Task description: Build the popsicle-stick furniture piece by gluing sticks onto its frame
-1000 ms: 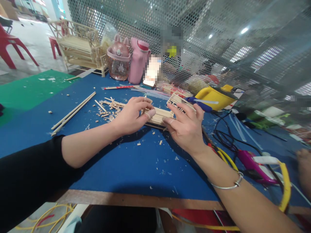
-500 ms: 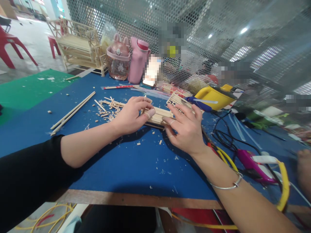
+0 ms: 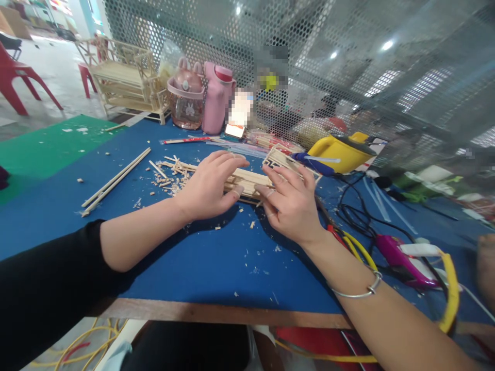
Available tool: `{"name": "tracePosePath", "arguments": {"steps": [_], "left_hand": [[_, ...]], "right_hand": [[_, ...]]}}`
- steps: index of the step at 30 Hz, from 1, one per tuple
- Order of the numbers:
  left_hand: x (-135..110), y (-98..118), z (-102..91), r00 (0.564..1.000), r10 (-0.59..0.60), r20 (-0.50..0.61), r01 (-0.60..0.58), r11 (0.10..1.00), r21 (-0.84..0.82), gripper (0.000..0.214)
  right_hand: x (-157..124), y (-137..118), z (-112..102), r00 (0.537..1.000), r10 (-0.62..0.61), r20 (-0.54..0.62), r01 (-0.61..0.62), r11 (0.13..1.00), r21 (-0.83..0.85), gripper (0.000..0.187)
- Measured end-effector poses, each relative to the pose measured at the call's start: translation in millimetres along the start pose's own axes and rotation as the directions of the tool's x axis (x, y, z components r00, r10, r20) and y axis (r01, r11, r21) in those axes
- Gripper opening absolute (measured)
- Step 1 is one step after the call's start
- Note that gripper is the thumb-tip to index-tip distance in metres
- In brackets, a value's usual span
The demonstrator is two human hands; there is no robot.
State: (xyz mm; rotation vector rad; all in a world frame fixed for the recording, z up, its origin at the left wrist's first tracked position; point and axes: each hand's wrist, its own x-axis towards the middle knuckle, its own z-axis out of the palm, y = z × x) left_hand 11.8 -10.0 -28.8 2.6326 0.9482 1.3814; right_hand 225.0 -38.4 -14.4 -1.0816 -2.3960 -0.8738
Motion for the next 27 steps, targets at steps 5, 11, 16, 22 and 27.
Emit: {"name": "tracePosePath", "arguments": {"steps": [5, 11, 16, 22, 27], "left_hand": [[-0.7, 2.9, 2.3, 1.0, 0.006, 0.017, -0.006, 0.999, 0.031, 0.044], [6.4, 16.4, -1.6, 0.993, -0.032, 0.115, 0.018, 0.992, 0.123, 0.052], [27.2, 25.0, 0.9, 0.938, -0.127, 0.322, 0.058, 0.974, 0.217, 0.061], [51.8, 17.9, 1.7, 0.864, -0.174, 0.473, 0.123, 0.983, 0.138, 0.068], [58.0, 17.9, -1.5, 0.845, -0.178, 0.505, 0.15, 0.984, 0.094, 0.075]], "right_hand": [[-1.1, 0.1, 0.5, 1.0, 0.006, 0.015, -0.005, 1.0, -0.011, 0.024], [-1.8, 1.0, 1.0, 0.999, -0.021, 0.038, 0.021, 1.0, -0.003, 0.025], [-3.2, 3.2, 3.3, 0.999, -0.039, 0.026, 0.039, 0.999, -0.009, 0.026], [-4.5, 4.1, 5.5, 0.999, -0.037, 0.026, 0.037, 0.999, 0.002, 0.029], [-3.9, 2.5, 3.7, 0.999, -0.015, 0.043, 0.014, 1.0, 0.022, 0.03]]}}
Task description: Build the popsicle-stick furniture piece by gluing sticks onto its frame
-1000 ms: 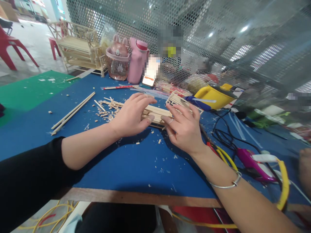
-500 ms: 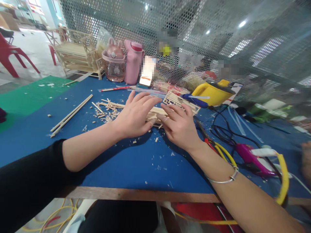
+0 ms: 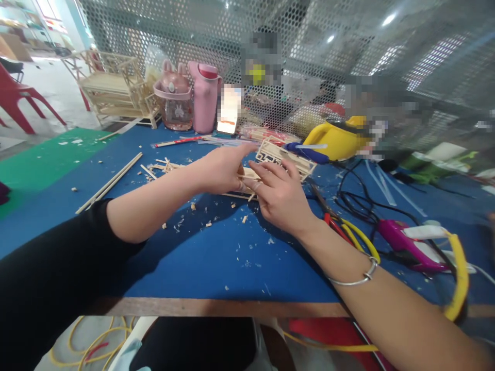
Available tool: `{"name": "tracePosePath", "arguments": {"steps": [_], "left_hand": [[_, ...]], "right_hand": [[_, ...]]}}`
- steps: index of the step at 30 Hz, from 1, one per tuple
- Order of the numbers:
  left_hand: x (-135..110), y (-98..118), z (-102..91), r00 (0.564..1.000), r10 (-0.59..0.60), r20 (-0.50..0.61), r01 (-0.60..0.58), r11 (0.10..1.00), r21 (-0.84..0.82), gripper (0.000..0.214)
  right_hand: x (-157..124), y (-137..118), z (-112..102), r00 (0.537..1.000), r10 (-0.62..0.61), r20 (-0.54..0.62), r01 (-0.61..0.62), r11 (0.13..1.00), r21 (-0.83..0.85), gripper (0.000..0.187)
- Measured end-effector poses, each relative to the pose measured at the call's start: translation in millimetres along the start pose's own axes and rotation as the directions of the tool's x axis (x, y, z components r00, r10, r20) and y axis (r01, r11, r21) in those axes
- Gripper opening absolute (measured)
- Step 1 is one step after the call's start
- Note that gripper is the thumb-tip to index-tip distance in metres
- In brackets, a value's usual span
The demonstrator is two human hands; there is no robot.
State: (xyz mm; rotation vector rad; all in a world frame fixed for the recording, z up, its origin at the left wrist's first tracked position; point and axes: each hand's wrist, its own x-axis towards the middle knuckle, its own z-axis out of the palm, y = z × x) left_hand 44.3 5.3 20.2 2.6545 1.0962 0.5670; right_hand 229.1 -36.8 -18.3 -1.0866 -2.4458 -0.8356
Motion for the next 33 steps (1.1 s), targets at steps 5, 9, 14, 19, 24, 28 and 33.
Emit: {"name": "tracePosePath", "arguments": {"steps": [5, 9, 14, 19, 24, 28, 33], "left_hand": [[-1.9, 4.7, 4.3, 0.999, -0.043, 0.002, 0.043, 0.998, 0.044, 0.069], [-3.2, 7.7, 5.1, 0.998, -0.064, -0.007, 0.064, 0.998, 0.005, 0.072], [-4.5, 7.3, 4.4, 0.999, -0.048, -0.021, 0.048, 0.998, -0.041, 0.073], [-4.3, 4.1, 6.6, 0.999, -0.042, -0.027, 0.041, 0.999, -0.025, 0.07], [-3.2, 1.2, 7.2, 0.998, -0.04, -0.037, 0.04, 0.999, -0.018, 0.07], [-3.5, 2.7, 6.4, 0.998, -0.048, -0.03, 0.047, 0.999, -0.008, 0.069], [-4.4, 5.6, 7.1, 0.998, -0.058, -0.021, 0.058, 0.998, -0.002, 0.07]], "right_hand": [[-0.7, -0.9, -2.3, 1.0, 0.006, 0.007, -0.007, 1.0, 0.027, 0.031], [-1.8, -1.0, -3.5, 1.0, 0.006, 0.0, -0.006, 0.999, 0.04, 0.032], [-2.1, -1.6, -3.3, 1.0, 0.007, 0.005, -0.007, 0.999, 0.05, 0.032], [-2.0, -2.2, -2.6, 0.999, 0.024, 0.027, -0.026, 0.998, 0.06, 0.033], [-3.4, -2.0, -2.8, 0.998, 0.039, 0.047, -0.041, 0.997, 0.062, 0.036], [-4.9, -2.1, -3.1, 0.997, 0.041, 0.066, -0.044, 0.998, 0.054, 0.04], [-5.8, -2.2, -5.4, 0.996, 0.036, 0.084, -0.04, 0.998, 0.055, 0.041]]}}
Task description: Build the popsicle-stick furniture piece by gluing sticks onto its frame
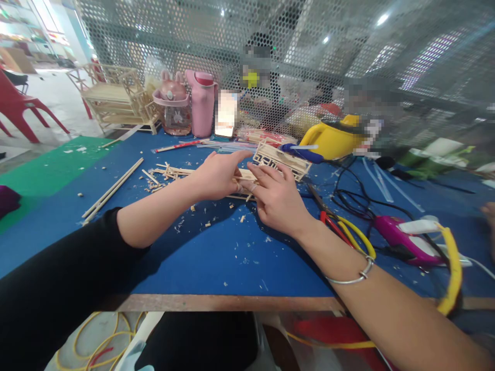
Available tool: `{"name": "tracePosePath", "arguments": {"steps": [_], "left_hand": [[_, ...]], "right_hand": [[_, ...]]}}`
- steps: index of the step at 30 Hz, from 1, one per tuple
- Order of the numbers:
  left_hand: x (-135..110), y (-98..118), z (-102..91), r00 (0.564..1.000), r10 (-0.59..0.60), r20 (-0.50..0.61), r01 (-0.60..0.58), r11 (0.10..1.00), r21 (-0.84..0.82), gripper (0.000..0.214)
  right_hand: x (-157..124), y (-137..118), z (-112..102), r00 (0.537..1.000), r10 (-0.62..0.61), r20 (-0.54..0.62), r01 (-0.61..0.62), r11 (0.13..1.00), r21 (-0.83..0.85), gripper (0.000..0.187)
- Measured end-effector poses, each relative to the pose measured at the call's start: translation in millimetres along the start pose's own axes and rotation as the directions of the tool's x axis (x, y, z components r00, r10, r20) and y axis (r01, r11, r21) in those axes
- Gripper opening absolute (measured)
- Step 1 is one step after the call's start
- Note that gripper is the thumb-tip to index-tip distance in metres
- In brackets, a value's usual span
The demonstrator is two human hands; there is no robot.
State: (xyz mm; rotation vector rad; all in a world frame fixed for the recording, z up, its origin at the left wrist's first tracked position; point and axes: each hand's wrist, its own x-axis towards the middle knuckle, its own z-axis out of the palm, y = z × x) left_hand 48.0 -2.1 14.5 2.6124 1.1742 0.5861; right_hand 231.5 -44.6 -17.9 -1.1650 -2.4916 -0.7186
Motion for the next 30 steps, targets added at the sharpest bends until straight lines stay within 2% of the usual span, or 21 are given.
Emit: {"name": "tracePosePath", "arguments": {"steps": [4, 7, 9, 12, 13, 14, 16, 18, 24, 30], "left_hand": [[-1.1, -5.3, -4.6, 0.995, 0.1, -0.025, -0.1, 0.994, -0.032, 0.074], [-8.4, -10.2, -11.7, 0.985, 0.159, -0.069, -0.163, 0.985, -0.058, 0.068], [-18.4, -9.8, -14.1, 0.982, 0.109, -0.157, -0.112, 0.994, -0.011, 0.059], [-38.6, -0.2, -9.4, 0.938, -0.063, -0.341, 0.091, 0.994, 0.067, 0.038], [-45.2, 4.8, -5.6, 0.932, -0.132, -0.339, 0.165, 0.984, 0.069, 0.033], [-51.1, 10.1, -1.0, 0.941, -0.191, -0.28, 0.217, 0.974, 0.067, 0.031], [-59.5, 19.9, 9.0, 0.959, -0.24, -0.15, 0.257, 0.961, 0.106, 0.028], [-63.0, 26.8, 17.8, 0.962, -0.258, -0.09, 0.269, 0.95, 0.156, 0.029], [-62.5, 31.4, 25.6, 0.961, -0.268, -0.067, 0.276, 0.938, 0.208, 0.035], [-59.0, 30.2, 26.2, 0.954, -0.283, -0.094, 0.294, 0.945, 0.141, 0.038]], "right_hand": [[-0.4, -0.2, -1.3, 1.0, 0.0, 0.008, 0.0, 1.0, -0.003, 0.04], [-0.6, -0.8, -1.0, 1.0, -0.001, 0.013, 0.001, 1.0, 0.004, 0.043], [-0.5, -1.3, -0.7, 1.0, -0.003, 0.021, 0.002, 1.0, 0.013, 0.045], [-0.2, -1.9, -0.4, 1.0, -0.002, 0.03, 0.001, 1.0, 0.022, 0.046], [0.0, -2.0, -0.5, 1.0, -0.003, 0.029, 0.002, 1.0, 0.021, 0.046], [0.1, -2.2, -0.6, 1.0, -0.005, 0.028, 0.004, 1.0, 0.02, 0.046], [0.2, -2.4, -1.2, 1.0, -0.008, 0.026, 0.008, 1.0, 0.017, 0.045], [0.2, -2.5, -2.1, 1.0, -0.007, 0.02, 0.007, 1.0, 0.014, 0.045], [0.6, -1.8, -4.4, 1.0, 0.0, 0.004, 0.0, 1.0, 0.013, 0.045], [0.6, -2.4, -2.3, 1.0, 0.006, -0.014, -0.005, 1.0, 0.025, 0.046]]}}
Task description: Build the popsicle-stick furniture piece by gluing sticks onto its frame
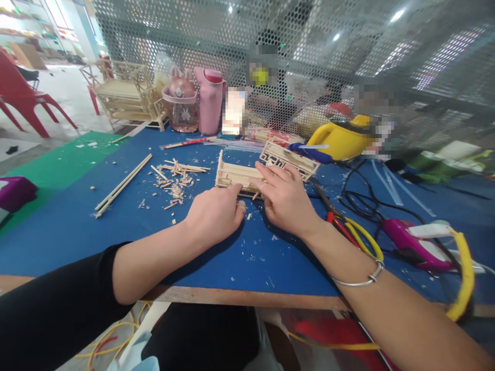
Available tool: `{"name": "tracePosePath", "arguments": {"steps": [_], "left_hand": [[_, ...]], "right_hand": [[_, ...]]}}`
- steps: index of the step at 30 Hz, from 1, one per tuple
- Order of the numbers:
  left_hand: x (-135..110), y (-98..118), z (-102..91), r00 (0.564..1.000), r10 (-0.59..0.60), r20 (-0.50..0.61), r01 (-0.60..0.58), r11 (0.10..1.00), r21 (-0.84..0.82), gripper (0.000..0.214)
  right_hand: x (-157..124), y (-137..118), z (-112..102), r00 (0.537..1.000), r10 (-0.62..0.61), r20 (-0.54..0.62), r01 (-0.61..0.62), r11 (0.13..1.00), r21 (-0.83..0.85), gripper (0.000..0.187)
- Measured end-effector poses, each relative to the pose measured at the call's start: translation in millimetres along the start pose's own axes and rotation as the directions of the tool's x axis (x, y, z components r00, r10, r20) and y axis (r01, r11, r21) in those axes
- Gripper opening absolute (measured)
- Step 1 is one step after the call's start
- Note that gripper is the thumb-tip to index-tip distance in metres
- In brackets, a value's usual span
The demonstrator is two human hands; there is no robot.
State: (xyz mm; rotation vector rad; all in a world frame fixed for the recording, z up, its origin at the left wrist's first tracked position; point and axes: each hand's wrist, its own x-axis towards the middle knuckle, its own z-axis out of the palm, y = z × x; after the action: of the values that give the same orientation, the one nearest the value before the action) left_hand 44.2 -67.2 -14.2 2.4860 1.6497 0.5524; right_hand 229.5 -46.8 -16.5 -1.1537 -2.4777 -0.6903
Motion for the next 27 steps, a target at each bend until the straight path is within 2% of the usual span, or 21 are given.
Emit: {"name": "tracePosePath", "arguments": {"steps": [7, 11, 19, 23, 27], "left_hand": [[18.0, 5.0, 3.0, 0.997, -0.058, -0.058, 0.047, 0.985, -0.169, 0.031], [23.8, 8.2, 8.2, 0.987, -0.139, -0.076, 0.116, 0.962, -0.247, 0.031], [28.5, 9.0, 16.3, 0.969, -0.24, -0.06, 0.206, 0.917, -0.342, 0.029], [27.2, 8.3, 18.9, 0.969, -0.235, -0.078, 0.195, 0.917, -0.348, 0.028], [26.5, 6.4, 23.4, 0.965, -0.249, -0.084, 0.195, 0.893, -0.405, 0.03]], "right_hand": [[-0.5, 0.6, 1.9, 1.0, -0.007, 0.005, 0.007, 1.0, -0.006, 0.048], [-0.7, 0.2, 2.6, 1.0, -0.008, 0.012, 0.008, 1.0, 0.006, 0.047], [-1.2, -1.8, 1.0, 1.0, -0.016, 0.007, 0.016, 1.0, 0.021, 0.049], [-2.5, 1.0, -2.1, 0.993, -0.024, -0.117, 0.031, 0.997, 0.065, 0.038], [-4.6, 9.0, -2.5, 0.958, 0.06, -0.282, -0.02, 0.99, 0.142, 0.038]]}}
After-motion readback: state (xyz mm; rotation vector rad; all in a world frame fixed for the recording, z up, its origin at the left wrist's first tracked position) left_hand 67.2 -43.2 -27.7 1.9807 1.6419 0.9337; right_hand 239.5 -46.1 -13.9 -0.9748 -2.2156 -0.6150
